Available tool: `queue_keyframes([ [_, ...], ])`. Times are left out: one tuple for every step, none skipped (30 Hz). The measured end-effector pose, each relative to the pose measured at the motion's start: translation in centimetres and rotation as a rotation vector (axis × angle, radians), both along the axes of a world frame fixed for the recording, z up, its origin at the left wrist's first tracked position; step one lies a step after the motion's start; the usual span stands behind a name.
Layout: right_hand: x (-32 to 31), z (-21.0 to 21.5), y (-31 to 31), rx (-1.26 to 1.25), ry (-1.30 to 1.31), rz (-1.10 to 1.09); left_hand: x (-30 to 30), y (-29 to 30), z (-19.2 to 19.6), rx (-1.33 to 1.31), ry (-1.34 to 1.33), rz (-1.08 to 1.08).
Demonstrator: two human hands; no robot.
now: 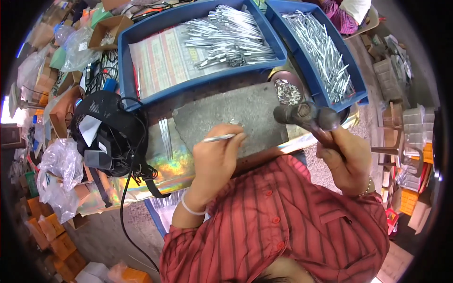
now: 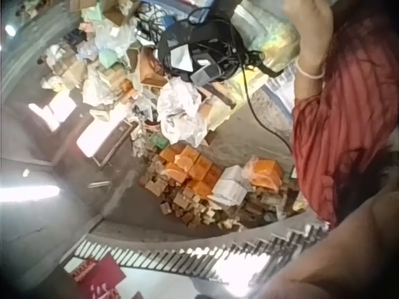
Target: Assembling small metal components using a hammer and a precision punch tool on a stone base.
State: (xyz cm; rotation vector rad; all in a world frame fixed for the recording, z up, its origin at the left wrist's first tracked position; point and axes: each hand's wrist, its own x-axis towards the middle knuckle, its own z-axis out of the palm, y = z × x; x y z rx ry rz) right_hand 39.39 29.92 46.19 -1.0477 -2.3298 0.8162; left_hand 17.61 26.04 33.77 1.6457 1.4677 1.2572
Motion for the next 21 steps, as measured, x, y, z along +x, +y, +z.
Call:
queue_keyframes([
  [0.2, -0.9, 0.3, -0.001, 0.006, -0.019, 0.1, 0.1, 1.2, -0.096, -0.453, 0.007],
  [0.3, -2.9, 0.9, 0.078, -0.044, -0.023, -0.4, 0.1, 2.8, -0.200, -0.644, 0.044],
  [0.6, -4.6, 1.3, 0.160, -0.092, -0.025, -1.1, 0.5, 3.1, -0.204, -0.635, 0.030],
  [0.2, -6.1, 1.3, 0.112, -0.122, -0.072, -2.0, 0.4, 3.4, -0.192, -0.872, -0.015],
  [0.1, -7.5, 1.4, 0.107, -0.109, -0.066, -2.5, 0.3, 3.6, -0.175, -1.110, -0.064],
  [-0.2, -8.9, 1.4, 0.100, -0.172, -0.108, -2.7, 0.2, 3.7, -0.171, -1.144, -0.064],
  [-0.3, -10.2, 1.4, 0.093, -0.236, -0.157, -2.7, 0.2, 3.6, -0.175, -1.138, -0.062],
  [-0.4, -11.3, 1.3, 0.129, -0.286, -0.172, -2.6, 0.4, 3.5, -0.188, -1.140, -0.071],
  [-0.4, -11.4, 1.5, 0.122, -0.279, -0.170, -2.5, 0.4, 3.3, -0.202, -1.140, -0.075],
  [-0.3, -11.5, 1.7, 0.169, -0.256, -0.130, -2.3, 0.5, 3.2, -0.208, -1.134, -0.070],
  [-0.2, -11.7, 2.1, 0.216, -0.233, -0.092, -2.0, 0.6, 3.1, -0.227, -1.117, -0.022],
  [0.6, -11.9, 2.3, 0.209, -0.230, -0.103, -1.8, 0.7, 3.0, -0.250, -1.101, 0.018],
  [1.6, -12.3, 3.0, 0.192, -0.205, -0.182, -1.7, 0.8, 2.9, -0.256, -1.097, 0.016],
  [2.8, -12.7, 3.6, 0.176, -0.179, -0.261, -1.7, 0.9, 2.8, -0.249, -1.080, 0.021],
  [4.2, -13.2, 4.4, 0.172, -0.177, -0.274, -1.5, 1.2, 2.7, -0.245, -1.062, 0.017],
  [5.4, -13.8, 5.1, 0.242, -0.219, -0.359, -1.5, 1.4, 2.7, -0.249, -1.058, 0.011],
  [6.3, -14.4, 5.8, 0.313, -0.262, -0.443, -1.4, 1.6, 2.6, -0.256, -1.042, -0.005],
  [7.1, -15.3, 6.1, 0.312, -0.260, -0.457, -1.2, 2.0, 2.5, -0.266, -1.026, -0.027],
  [7.5, -16.2, 6.4, 0.289, -0.368, -0.508, -1.1, 2.2, 2.4, -0.268, -1.021, -0.034],
  [7.7, -16.9, 6.7, 0.264, -0.475, -0.559, -1.0, 2.3, 2.4, -0.288, -1.002, -0.043],
  [7.7, -17.6, 6.9, 0.261, -0.475, -0.570, -0.8, 2.3, 2.4, -0.311, -0.983, -0.056],
])
